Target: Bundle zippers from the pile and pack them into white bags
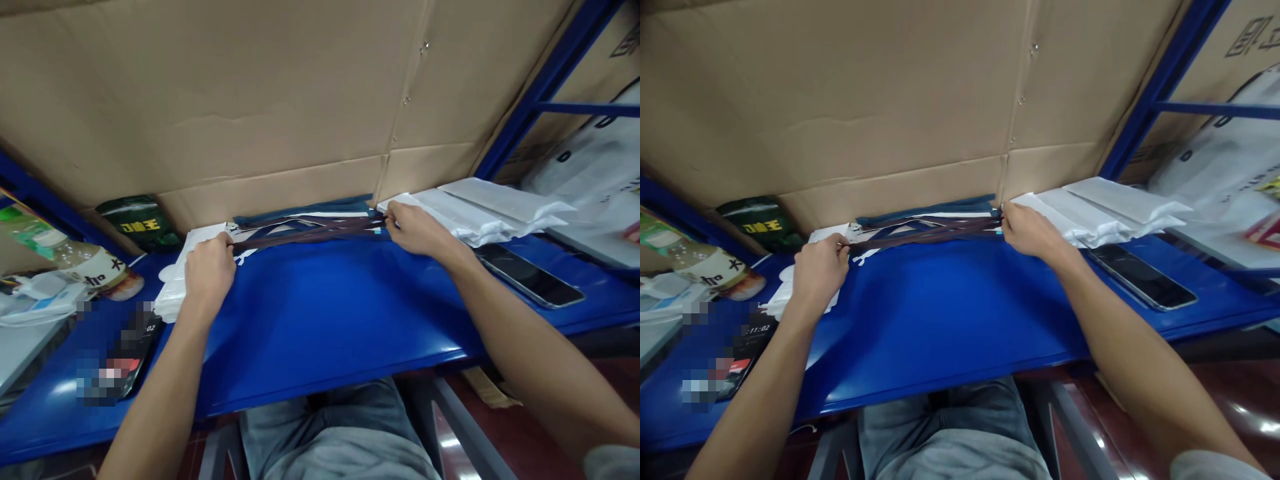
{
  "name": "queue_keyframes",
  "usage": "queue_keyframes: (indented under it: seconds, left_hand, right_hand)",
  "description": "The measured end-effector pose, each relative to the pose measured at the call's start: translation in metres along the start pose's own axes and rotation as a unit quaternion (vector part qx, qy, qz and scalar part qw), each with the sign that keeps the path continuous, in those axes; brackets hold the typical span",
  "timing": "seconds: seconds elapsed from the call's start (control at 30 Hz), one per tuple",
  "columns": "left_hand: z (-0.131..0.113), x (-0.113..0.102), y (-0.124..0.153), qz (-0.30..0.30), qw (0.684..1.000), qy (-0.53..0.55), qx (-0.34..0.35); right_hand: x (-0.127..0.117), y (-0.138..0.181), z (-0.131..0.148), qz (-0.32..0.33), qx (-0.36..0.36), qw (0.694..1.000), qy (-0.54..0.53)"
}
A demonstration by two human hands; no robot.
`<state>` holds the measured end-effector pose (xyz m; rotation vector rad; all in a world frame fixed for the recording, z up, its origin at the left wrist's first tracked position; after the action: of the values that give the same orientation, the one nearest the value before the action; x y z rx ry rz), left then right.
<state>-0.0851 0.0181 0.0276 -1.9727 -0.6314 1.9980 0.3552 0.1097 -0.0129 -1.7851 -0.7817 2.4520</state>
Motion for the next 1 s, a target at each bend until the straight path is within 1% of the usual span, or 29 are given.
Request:
queue_keyframes:
  seconds: [0.03,0.1,0.17,0.2,0.23,0.27,0.33,0.4,0.43,0.5,0.63,0.77,0.83,0.9,1.0]
  left_hand:
    - [-0.004,0.001,0.002,-0.008,1.0,0.008,0.018]
    - [-0.017,0.0,0.006,-0.057,0.996,0.033,0.068]
    - [-0.033,-0.003,0.013,-0.11,0.984,0.074,0.119]
    - [-0.041,-0.004,0.016,-0.121,0.977,0.105,0.137]
    - [-0.05,-0.005,0.021,-0.116,0.971,0.143,0.153]
    - [-0.059,-0.004,0.025,-0.095,0.964,0.181,0.168]
    - [-0.075,0.0,0.034,-0.018,0.951,0.241,0.191]
    - [-0.088,0.007,0.043,0.062,0.94,0.265,0.203]
    - [-0.093,0.011,0.047,0.09,0.937,0.267,0.207]
    - [-0.1,0.017,0.054,0.117,0.933,0.267,0.212]
    - [-0.104,0.021,0.058,0.134,0.934,0.239,0.231]
    - [-0.104,0.021,0.057,0.134,0.936,0.209,0.25]
    - [-0.105,0.019,0.057,0.126,0.937,0.202,0.257]
    - [-0.106,0.016,0.057,0.11,0.944,0.177,0.256]
    - [-0.098,0.011,0.048,0.079,0.967,0.111,0.217]
  right_hand:
    - [0.0,0.0,0.002,-0.004,0.006,1.0,-0.006]
    - [-0.001,0.001,0.009,-0.004,-0.005,0.999,-0.035]
    - [-0.002,0.003,0.021,0.006,-0.048,0.996,-0.079]
    - [-0.003,0.004,0.028,0.01,-0.075,0.992,-0.1]
    - [-0.003,0.007,0.037,0.012,-0.1,0.987,-0.121]
    - [-0.003,0.009,0.045,0.014,-0.122,0.982,-0.144]
    - [0.0,0.015,0.062,0.017,-0.153,0.97,-0.189]
    - [0.004,0.021,0.079,0.026,-0.171,0.958,-0.228]
    - [0.006,0.025,0.087,0.033,-0.175,0.953,-0.246]
    - [0.009,0.031,0.102,0.054,-0.181,0.942,-0.277]
    - [0.014,0.041,0.121,0.087,-0.197,0.927,-0.308]
    - [0.015,0.043,0.126,0.083,-0.203,0.926,-0.309]
    - [0.014,0.042,0.127,0.085,-0.199,0.926,-0.308]
    - [0.013,0.04,0.125,0.081,-0.189,0.93,-0.304]
    - [0.007,0.034,0.112,0.085,-0.161,0.944,-0.275]
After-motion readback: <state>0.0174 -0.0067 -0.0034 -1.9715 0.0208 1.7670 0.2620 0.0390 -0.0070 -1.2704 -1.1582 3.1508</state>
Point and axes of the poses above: each hand's wrist, its own y-axis away from the middle knuckle, its own x-axis out of the palm, z = x × y, the point moved 1 cm from there along -y, towards the middle knuckle, and after that the axes turned 2 degrees about -z, right-handed, at the moved point
